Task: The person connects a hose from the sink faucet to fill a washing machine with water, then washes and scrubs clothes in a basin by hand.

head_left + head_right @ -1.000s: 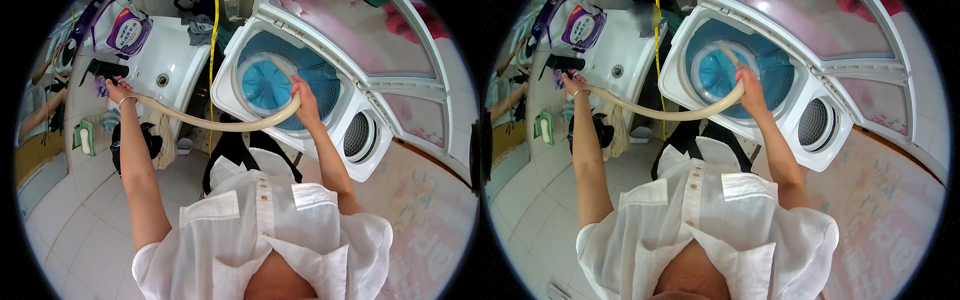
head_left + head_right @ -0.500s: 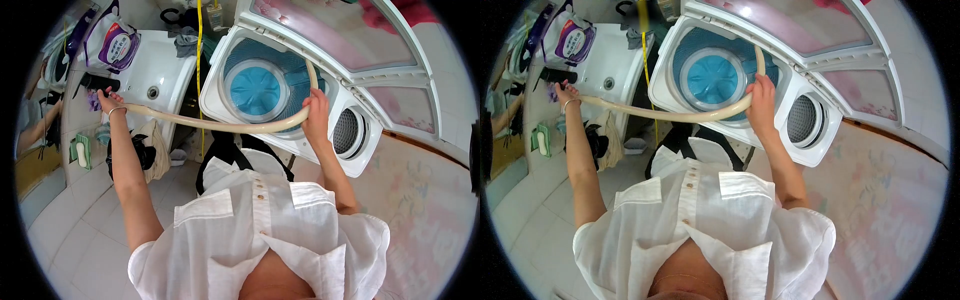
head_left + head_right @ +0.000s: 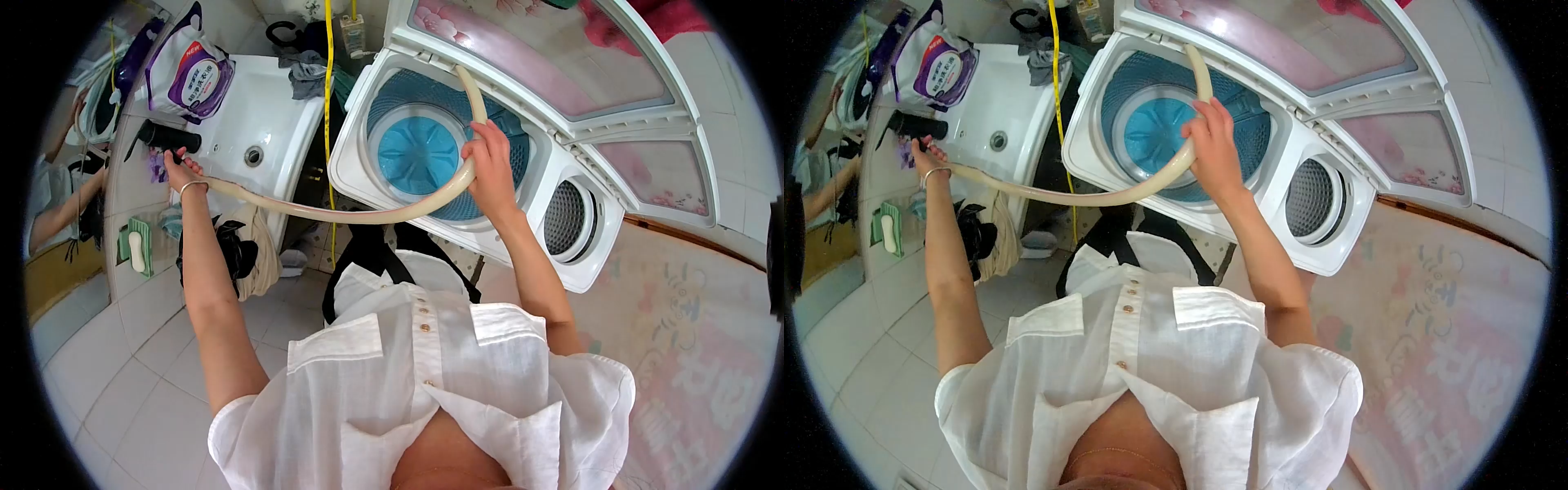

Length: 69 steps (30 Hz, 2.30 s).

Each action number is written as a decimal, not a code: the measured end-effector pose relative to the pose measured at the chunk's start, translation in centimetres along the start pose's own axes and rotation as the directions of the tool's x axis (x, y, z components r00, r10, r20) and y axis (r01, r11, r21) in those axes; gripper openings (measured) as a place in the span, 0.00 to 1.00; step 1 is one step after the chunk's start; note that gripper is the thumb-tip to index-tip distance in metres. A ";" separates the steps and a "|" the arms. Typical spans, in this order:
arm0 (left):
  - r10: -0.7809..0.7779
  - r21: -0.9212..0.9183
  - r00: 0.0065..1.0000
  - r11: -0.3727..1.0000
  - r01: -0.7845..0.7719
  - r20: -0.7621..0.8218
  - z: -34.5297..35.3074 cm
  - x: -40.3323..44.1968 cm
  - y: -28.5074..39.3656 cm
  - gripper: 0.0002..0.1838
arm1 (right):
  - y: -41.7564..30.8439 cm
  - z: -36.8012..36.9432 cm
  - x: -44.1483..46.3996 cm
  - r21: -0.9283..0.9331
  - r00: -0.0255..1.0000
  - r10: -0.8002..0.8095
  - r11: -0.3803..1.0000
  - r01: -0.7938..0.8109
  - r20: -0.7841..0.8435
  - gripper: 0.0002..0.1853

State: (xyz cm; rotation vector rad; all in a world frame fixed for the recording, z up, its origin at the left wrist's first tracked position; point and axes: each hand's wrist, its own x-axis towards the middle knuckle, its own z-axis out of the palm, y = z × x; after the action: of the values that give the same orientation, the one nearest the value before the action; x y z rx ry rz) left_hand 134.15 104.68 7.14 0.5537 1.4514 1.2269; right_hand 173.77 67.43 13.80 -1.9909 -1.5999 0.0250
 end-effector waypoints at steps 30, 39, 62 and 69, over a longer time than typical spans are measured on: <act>-0.017 0.008 0.997 1.000 0.017 0.075 -1.3 2.4 -0.7 0.24 | -0.9 -2.8 -2.6 -0.265 0.967 0.248 0.931 -0.252 -0.050 0.16; 0.001 -0.002 0.998 1.000 -0.001 0.059 -0.2 1.4 -0.5 0.24 | -0.6 -3.1 -6.3 -0.312 0.939 0.331 0.886 -0.342 -0.091 0.14; 0.015 0.059 0.981 0.998 -0.027 0.192 -1.6 4.3 -0.7 0.26 | -7.5 -6.3 -11.0 -0.310 0.760 0.602 0.792 -0.526 0.246 0.10; 0.045 0.055 0.982 0.997 -0.056 0.183 -1.5 4.8 -1.1 0.25 | -5.7 -5.7 -11.0 -0.300 0.783 0.602 0.784 -0.543 0.155 0.12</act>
State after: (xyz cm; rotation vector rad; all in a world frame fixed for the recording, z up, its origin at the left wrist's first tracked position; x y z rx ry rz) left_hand 131.68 107.85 3.88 0.7290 1.3296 1.1437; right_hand 167.63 55.81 17.42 -2.6985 -1.0899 0.3433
